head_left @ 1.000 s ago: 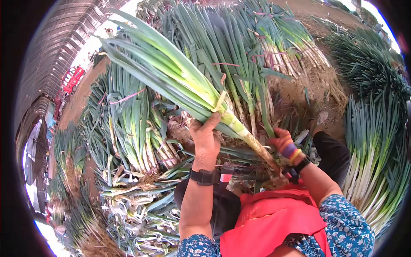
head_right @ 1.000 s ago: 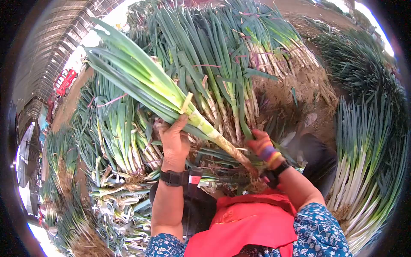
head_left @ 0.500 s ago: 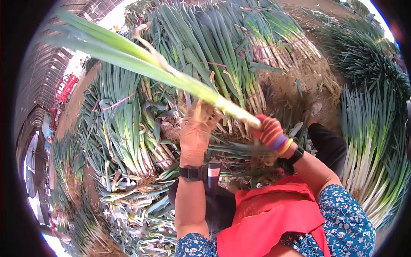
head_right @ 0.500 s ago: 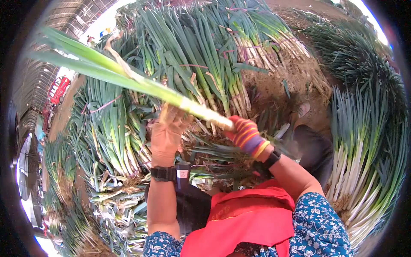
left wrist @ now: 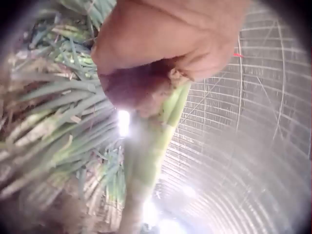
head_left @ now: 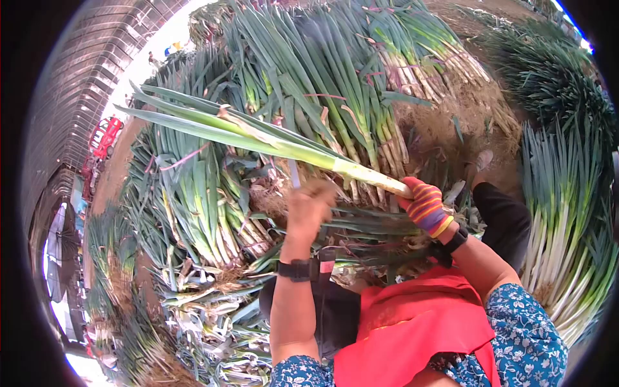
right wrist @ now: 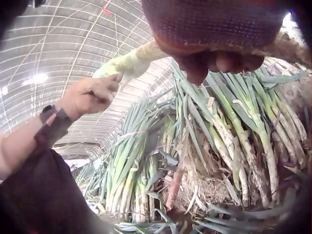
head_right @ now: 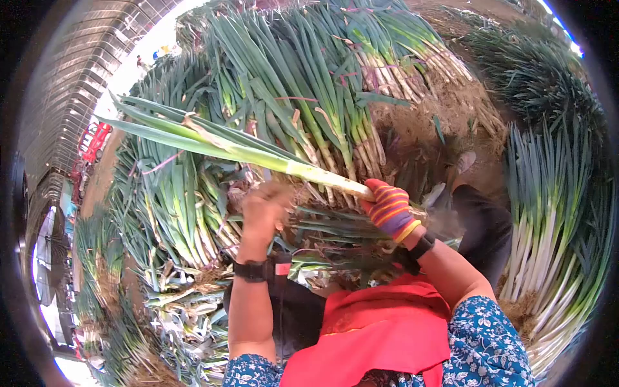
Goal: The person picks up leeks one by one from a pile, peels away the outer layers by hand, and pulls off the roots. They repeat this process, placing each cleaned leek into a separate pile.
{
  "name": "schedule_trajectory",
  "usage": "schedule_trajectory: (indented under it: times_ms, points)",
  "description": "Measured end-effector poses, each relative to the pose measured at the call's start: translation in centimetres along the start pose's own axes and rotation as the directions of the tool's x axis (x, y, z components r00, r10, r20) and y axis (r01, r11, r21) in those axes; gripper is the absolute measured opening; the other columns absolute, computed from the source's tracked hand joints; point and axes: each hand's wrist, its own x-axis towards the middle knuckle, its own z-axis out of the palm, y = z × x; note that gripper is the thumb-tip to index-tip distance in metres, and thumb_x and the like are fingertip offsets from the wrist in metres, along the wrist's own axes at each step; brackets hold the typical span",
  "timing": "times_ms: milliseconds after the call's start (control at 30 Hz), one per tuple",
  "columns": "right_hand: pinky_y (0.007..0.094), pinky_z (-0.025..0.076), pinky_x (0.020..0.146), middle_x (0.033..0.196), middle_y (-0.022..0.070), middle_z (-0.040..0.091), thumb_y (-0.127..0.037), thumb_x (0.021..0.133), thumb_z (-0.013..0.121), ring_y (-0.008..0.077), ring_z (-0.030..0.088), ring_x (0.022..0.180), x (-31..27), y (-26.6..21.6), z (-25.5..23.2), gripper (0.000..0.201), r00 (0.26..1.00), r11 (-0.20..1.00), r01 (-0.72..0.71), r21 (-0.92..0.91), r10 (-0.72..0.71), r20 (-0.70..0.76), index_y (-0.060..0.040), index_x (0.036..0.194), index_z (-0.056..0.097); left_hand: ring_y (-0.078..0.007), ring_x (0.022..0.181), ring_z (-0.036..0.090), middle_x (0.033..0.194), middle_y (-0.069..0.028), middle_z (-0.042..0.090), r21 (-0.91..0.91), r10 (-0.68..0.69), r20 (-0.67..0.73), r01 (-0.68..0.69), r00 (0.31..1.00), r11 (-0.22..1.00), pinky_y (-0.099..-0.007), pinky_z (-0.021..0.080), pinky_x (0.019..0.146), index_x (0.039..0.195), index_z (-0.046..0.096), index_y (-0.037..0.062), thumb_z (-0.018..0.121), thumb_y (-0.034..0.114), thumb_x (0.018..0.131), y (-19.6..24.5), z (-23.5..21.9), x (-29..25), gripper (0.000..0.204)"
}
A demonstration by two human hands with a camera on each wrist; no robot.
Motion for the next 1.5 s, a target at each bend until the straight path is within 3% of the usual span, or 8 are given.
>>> schedule_trajectory:
  times_ms: [167, 367, 867, 1100, 1267, 1367, 1433, 1500]
  points:
    - [0.0374, 0.049, 0.061, 0.083, 0.0164, 0.064, -0.011, 0.066, 0.075, 0.0352, 0.062, 0.073, 1.0, -0.7, -1.7, 0.032, 0.991, 0.998, 0.049, -0.046, -0.055, -0.126, -0.0057, 0.095, 0.061, -0.0128, 0.082, 0.061, 0.093, -0.0100, 0.064, 0.547, 0.178, 0.531, -0.496, 0.829, 0.674, -0.0332, 0.044, 0.087, 0.107, 0.060, 0.0014, 0.068, 0.009, 0.072, -5.0, 1.9, -1.0, 0.037]
    - [0.0375, 0.049, 0.064, 0.084, 0.0164, 0.063, -0.009, 0.064, 0.076, 0.0337, 0.062, 0.076, -1.1, 0.7, -1.0, 0.038, 0.985, 0.984, 0.130, -0.125, -0.142, -0.094, -0.0055, 0.098, 0.060, -0.0244, 0.096, 0.060, 0.101, -0.0085, 0.060, -0.566, 0.181, 0.060, -0.116, 0.982, 0.816, -0.0419, 0.049, 0.088, 0.113, 0.050, 0.0018, 0.071, 0.009, 0.073, -1.2, 1.5, 1.0, 0.045]
    - [0.0446, 0.042, 0.051, 0.066, 0.0147, 0.054, -0.023, 0.073, 0.065, 0.0351, 0.055, 0.059, 9.1, -12.4, 1.3, 0.024, 0.903, 0.906, 0.424, -0.004, -0.422, 0.074, -0.0038, 0.080, 0.052, -0.0134, 0.094, 0.057, 0.104, -0.0038, 0.058, -0.408, 0.513, -0.079, -0.498, 0.855, 0.766, -0.0275, 0.047, 0.082, 0.114, 0.049, 0.0018, 0.067, 0.009, 0.080, -4.7, 4.8, 1.6, 0.039]
    - [0.0379, 0.044, 0.079, 0.108, 0.0170, 0.053, -0.008, 0.068, 0.073, 0.0338, 0.051, 0.098, 5.5, -7.7, 2.6, 0.039, 0.855, 0.847, 0.516, 0.126, -0.500, -0.139, -0.0066, 0.105, 0.062, -0.0155, 0.088, 0.060, 0.099, -0.0066, 0.061, -0.732, 0.110, 0.346, 0.195, 0.932, 0.653, -0.0325, 0.052, 0.070, 0.114, 0.051, 0.0041, 0.063, 0.018, 0.082, -2.4, 2.6, -0.4, 0.036]
    - [0.0323, 0.047, 0.071, 0.083, 0.0092, 0.061, -0.010, 0.074, 0.069, 0.0284, 0.058, 0.079, 4.7, -9.3, -0.7, 0.020, 0.912, 0.848, 0.400, 0.349, -0.405, -0.063, -0.0045, 0.092, 0.064, -0.0198, 0.080, 0.064, 0.092, -0.0051, 0.062, -0.573, 0.053, 0.036, -0.023, 0.998, 0.819, -0.0357, 0.054, 0.062, 0.108, 0.056, 0.0053, 0.055, 0.020, 0.085, -4.6, 3.5, 1.0, 0.028]
    - [0.0272, 0.049, 0.063, 0.081, 0.0093, 0.063, -0.006, 0.077, 0.060, 0.0156, 0.059, 0.065, 4.5, -12.1, -4.3, 0.012, 0.880, 0.171, -0.474, 0.864, 0.058, 0.471, -0.0001, 0.087, 0.064, -0.0180, 0.081, 0.059, 0.093, -0.0037, 0.056, -0.715, 0.085, -0.032, -0.083, 0.996, 0.694, -0.0343, 0.051, 0.074, 0.109, 0.051, 0.0027, 0.059, 0.003, 0.075, -3.3, 2.7, 1.5, 0.035]
    - [0.0287, 0.049, 0.060, 0.079, 0.0094, 0.063, -0.010, 0.079, 0.059, 0.0156, 0.059, 0.064, 4.2, -10.6, -5.7, 0.012, 0.936, 0.598, -0.345, 0.724, 0.155, 0.317, -0.0010, 0.085, 0.064, -0.0200, 0.084, 0.059, 0.093, -0.0044, 0.056, -0.761, 0.046, -0.059, -0.075, 0.997, 0.644, -0.0360, 0.050, 0.078, 0.111, 0.050, 0.0025, 0.058, 0.000, 0.074, -3.4, 2.2, 1.7, 0.037]
    - [0.0268, 0.045, 0.057, 0.086, 0.0109, 0.060, -0.017, 0.082, 0.063, 0.0186, 0.058, 0.066, 5.9, -9.5, -8.7, 0.018, 0.947, -0.093, -0.318, 0.944, -0.078, 0.311, -0.0035, 0.093, 0.060, -0.0247, 0.088, 0.059, 0.095, -0.0095, 0.058, -0.781, -0.054, -0.070, -0.021, 0.996, 0.625, -0.0399, 0.049, 0.082, 0.106, 0.050, -0.0023, 0.058, -0.001, 0.076, -3.6, 1.9, 1.7, 0.031]
